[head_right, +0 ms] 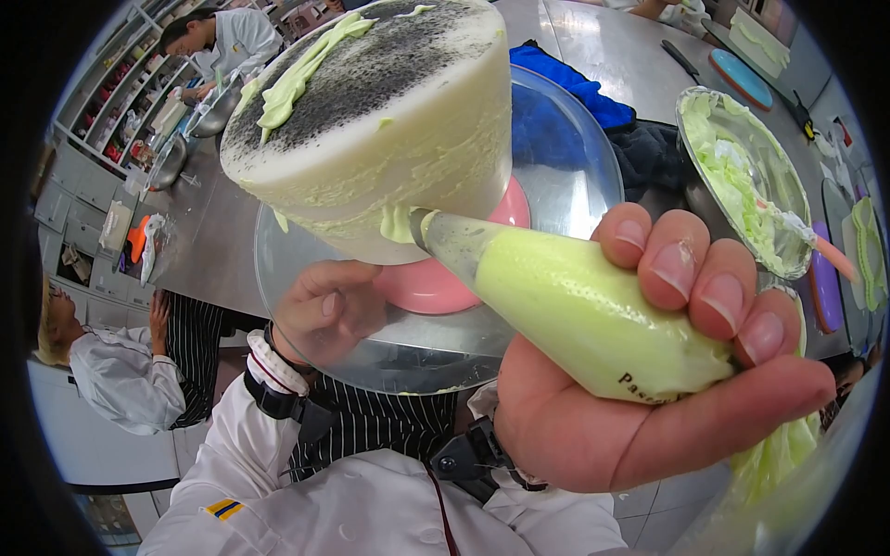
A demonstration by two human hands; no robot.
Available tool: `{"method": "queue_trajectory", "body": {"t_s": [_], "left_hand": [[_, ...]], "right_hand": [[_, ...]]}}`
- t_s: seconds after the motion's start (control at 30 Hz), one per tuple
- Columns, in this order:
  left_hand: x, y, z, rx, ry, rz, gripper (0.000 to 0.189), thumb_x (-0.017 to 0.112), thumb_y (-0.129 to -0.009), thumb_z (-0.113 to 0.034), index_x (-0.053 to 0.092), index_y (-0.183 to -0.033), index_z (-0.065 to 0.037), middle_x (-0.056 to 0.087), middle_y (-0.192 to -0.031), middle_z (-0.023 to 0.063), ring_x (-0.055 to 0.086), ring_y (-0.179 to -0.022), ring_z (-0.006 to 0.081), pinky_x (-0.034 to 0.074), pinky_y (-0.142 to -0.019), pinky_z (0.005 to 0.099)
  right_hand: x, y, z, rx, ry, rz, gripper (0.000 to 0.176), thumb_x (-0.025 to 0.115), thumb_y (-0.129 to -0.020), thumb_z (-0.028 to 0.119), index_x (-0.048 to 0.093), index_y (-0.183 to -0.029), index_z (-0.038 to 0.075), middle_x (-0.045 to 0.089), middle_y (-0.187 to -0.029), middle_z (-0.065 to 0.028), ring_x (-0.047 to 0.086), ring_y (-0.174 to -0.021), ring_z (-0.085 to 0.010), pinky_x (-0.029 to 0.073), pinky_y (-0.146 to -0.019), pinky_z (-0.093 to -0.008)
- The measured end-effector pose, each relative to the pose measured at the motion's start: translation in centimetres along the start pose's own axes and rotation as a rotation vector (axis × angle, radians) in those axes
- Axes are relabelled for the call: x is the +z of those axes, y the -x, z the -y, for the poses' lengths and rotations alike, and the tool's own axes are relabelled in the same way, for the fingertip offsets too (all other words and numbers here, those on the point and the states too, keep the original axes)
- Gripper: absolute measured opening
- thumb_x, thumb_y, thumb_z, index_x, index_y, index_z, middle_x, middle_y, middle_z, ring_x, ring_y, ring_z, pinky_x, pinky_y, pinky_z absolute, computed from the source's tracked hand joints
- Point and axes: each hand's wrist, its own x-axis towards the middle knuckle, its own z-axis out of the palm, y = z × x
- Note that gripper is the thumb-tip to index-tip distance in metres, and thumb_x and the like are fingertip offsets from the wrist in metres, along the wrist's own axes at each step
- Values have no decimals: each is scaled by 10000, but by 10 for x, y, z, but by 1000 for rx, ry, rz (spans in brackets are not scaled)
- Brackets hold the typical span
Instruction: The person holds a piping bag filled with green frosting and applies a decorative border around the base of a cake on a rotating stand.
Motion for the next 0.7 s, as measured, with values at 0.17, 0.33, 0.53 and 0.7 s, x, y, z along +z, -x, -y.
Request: {"method": "queue_trajectory", "body": {"t_s": [0.17,0.33,0.53,0.7], "left_hand": [[-1,0,0,-4,9,1,408,576,-848,-202,515,-1213,-31,492,-653,0,406,-618,122,300,-579,274],[-2,0,1,11,19,17,406,569,-852,-196,510,-1219,-34,491,-654,0,402,-613,117,293,-571,272],[-2,0,0,6,22,8,399,567,-854,-197,513,-1215,-35,475,-656,4,398,-617,121,295,-574,272],[-4,1,1,2,36,19,389,566,-857,-200,519,-1211,-44,465,-661,6,394,-621,122,297,-578,269]], "right_hand": [[0,0,0,0,-8,-3,269,521,-901,350,561,-768,120,545,-786,40,480,-772,-105,397,-773,-294],[0,0,0,11,-15,-4,269,521,-901,351,555,-770,118,541,-791,37,480,-772,-107,399,-778,-297],[-1,0,1,14,-14,5,275,508,-908,352,558,-775,117,538,-791,32,480,-771,-106,401,-777,-299],[-2,0,0,9,-1,6,280,506,-908,357,562,-779,116,536,-793,28,480,-769,-105,401,-775,-296]]}}
